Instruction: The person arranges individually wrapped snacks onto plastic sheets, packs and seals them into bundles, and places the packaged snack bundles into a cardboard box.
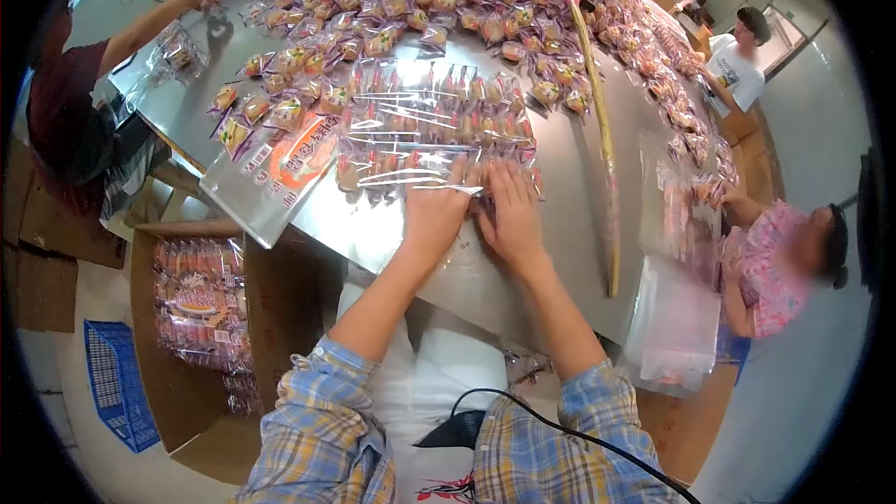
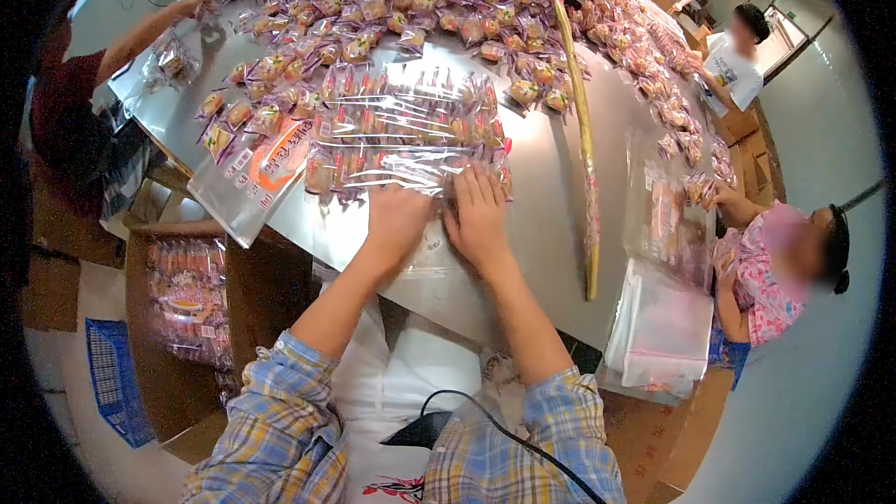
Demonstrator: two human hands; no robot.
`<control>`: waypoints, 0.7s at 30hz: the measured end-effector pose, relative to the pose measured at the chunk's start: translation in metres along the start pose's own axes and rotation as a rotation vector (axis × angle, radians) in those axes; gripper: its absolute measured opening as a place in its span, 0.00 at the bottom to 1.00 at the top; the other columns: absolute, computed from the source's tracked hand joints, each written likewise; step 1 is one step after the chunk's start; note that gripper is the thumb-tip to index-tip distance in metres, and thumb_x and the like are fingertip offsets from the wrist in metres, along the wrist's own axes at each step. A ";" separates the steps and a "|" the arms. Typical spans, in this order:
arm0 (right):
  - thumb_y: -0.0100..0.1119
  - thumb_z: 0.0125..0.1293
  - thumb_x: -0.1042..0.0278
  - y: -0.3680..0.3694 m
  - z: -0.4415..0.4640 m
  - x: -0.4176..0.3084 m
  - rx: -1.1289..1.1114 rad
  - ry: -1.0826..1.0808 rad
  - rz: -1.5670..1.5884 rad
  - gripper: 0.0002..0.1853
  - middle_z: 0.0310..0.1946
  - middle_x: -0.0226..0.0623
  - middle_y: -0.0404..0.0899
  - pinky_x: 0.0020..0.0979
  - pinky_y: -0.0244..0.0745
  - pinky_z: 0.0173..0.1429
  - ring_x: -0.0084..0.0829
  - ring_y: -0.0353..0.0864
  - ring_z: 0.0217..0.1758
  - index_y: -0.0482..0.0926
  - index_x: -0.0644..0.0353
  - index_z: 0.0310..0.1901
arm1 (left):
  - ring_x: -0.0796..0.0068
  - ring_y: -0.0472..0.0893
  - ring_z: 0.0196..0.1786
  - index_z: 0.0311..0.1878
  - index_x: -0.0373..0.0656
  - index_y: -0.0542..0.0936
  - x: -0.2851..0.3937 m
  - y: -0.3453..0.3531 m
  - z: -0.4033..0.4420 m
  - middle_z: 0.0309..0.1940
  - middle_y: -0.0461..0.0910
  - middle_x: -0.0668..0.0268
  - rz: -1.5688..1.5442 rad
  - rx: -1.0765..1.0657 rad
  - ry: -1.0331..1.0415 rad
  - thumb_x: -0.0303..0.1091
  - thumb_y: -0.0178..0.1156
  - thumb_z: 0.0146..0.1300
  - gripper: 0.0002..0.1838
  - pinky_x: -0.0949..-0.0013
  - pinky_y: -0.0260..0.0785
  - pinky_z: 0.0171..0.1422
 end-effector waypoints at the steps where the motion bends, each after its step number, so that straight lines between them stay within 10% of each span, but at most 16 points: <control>1: 0.66 0.62 0.71 -0.001 0.006 -0.001 -0.020 -0.030 -0.023 0.31 0.70 0.47 0.75 0.52 0.60 0.80 0.49 0.70 0.76 0.75 0.64 0.69 | 0.56 0.78 0.70 0.67 0.52 0.83 0.000 -0.003 0.001 0.68 0.81 0.65 0.020 0.026 0.005 0.39 0.63 0.64 0.26 0.28 0.53 0.79; 21: 0.63 0.64 0.66 0.028 0.008 0.008 0.062 0.015 -0.171 0.29 0.67 0.39 0.80 0.51 0.61 0.79 0.46 0.74 0.72 0.79 0.56 0.69 | 0.62 0.82 0.62 0.65 0.49 0.83 0.006 0.011 0.010 0.60 0.84 0.67 0.194 0.139 -0.112 0.38 0.60 0.66 0.23 0.29 0.59 0.74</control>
Point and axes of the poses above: each hand's wrist, its own z-axis towards the middle knuckle, its own y-axis out of the palm, x = y × z, the point moved 2 cm from there along z, towards the middle knuckle
